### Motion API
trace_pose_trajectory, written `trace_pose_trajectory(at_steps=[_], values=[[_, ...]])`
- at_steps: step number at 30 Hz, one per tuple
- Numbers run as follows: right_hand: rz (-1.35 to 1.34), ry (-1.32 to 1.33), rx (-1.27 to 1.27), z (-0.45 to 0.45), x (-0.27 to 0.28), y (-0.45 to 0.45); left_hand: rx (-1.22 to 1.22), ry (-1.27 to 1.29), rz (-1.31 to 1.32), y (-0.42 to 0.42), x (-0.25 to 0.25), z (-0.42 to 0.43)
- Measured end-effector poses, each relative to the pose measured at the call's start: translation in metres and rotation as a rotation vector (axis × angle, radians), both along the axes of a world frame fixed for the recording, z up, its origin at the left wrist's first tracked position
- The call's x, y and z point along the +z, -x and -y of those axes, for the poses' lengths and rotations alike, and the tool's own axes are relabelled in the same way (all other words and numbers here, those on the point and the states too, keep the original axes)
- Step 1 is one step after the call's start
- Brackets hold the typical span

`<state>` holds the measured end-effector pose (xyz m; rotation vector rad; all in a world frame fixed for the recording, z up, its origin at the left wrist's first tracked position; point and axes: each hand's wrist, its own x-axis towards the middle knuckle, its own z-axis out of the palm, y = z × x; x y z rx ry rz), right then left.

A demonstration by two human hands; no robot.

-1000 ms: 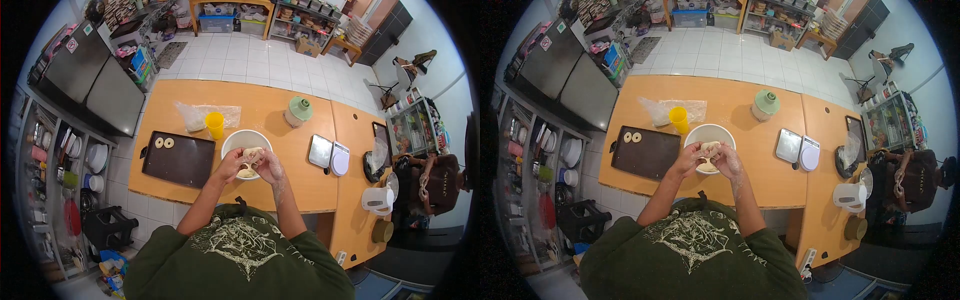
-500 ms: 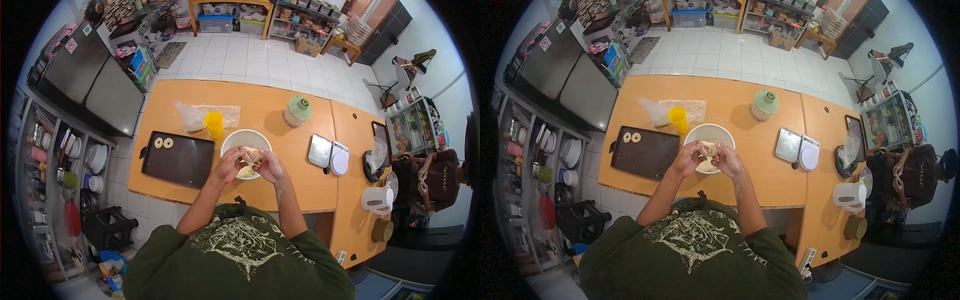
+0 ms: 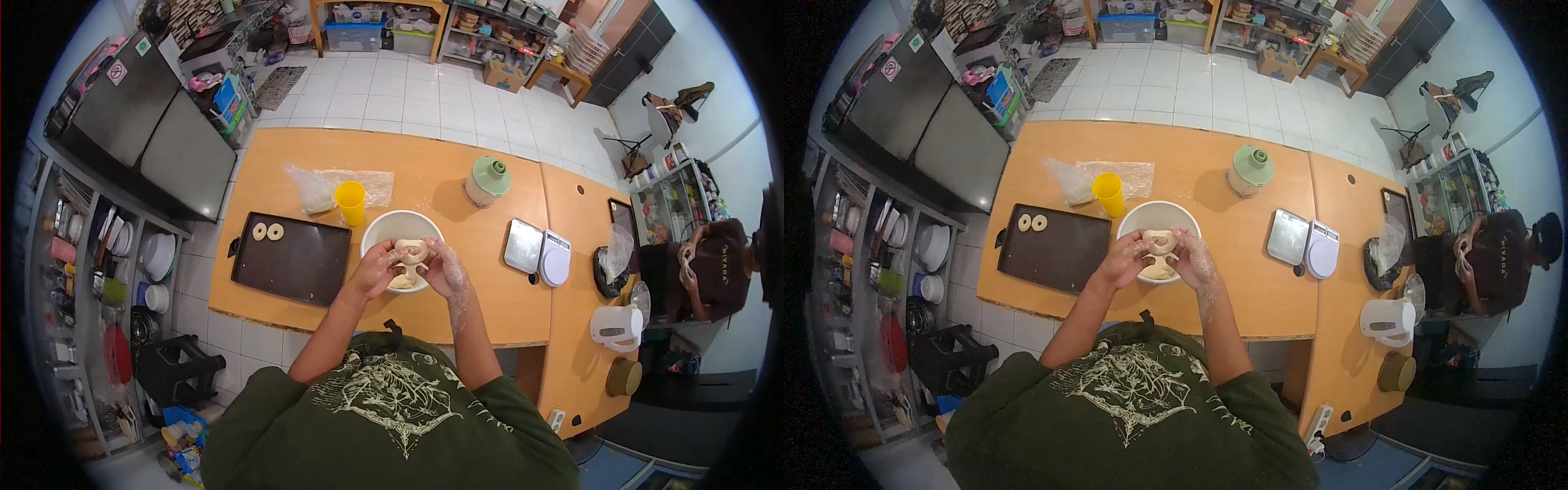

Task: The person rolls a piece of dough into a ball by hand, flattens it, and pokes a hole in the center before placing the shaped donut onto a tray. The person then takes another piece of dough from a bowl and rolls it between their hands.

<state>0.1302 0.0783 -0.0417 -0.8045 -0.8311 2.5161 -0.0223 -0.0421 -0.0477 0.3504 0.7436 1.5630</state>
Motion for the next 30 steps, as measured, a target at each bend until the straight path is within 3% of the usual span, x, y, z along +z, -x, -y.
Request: trace_pose_trajectory(at_steps=[3, 15, 24, 30], values=[[-0.018, -0.029, -0.038, 0.002, -0.001, 0.001, -0.011, 0.070, -0.063, -0.001, 0.002, 0.000], [0.012, -0.114, -0.051, 0.001, 0.011, 0.003, 0.032, 0.004, 0.099, -0.005, 0.000, 0.003], [0.284, -0.329, 0.179, -0.004, 0.008, -0.002, 0.017, 0.149, -0.330, 0.003, 0.009, -0.001], [0.138, -0.173, 0.128, -0.005, -0.003, -0.005, 0.001, 0.177, -0.517, 0.005, 0.011, -0.001]])
